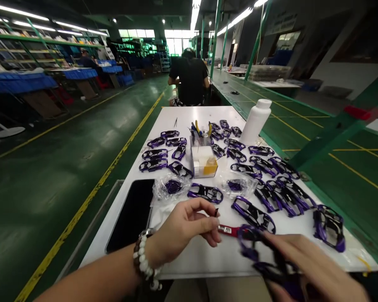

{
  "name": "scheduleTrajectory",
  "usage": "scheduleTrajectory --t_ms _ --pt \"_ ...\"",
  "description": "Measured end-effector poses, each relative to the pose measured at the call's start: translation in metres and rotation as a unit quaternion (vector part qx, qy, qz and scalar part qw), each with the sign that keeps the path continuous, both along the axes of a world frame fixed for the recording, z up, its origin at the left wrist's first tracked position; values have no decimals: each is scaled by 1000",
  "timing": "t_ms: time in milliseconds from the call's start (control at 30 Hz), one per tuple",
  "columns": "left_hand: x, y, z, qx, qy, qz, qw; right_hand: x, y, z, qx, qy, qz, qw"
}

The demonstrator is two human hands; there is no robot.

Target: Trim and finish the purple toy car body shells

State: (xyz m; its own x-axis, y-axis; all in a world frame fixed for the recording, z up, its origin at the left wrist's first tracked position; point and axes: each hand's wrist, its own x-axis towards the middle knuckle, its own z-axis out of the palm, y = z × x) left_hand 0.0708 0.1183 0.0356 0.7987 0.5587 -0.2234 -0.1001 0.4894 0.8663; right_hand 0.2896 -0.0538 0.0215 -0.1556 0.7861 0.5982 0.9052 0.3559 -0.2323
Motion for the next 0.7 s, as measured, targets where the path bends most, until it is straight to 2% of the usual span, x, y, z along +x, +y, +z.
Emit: scheduleTrajectory --t_ms 133,200,333,467,567,633,700 --pt "1 2 5 -74 -23 -16 997 -39 23 -27 -67 -12 54 996" --pt "1 3 6 -99 -32 -24 994 -49 32 -36 -84 -21 69 994" --pt "0 10 9 -112 -49 -20 992 -46 46 -43 -88 -43 91 991" --pt "-3 15 11 -91 -49 -6 995 -37 46 -43 -98 -30 75 992" --pt "-4 14 10 -29 -18 4 999 -33 39 -40 -102 16 50 993" --pt "-5 12 9 62 9 14 998 -31 36 -38 -112 20 45 992" --pt "-5 12 10 189 35 32 981 -29 36 -38 -134 3 53 990"
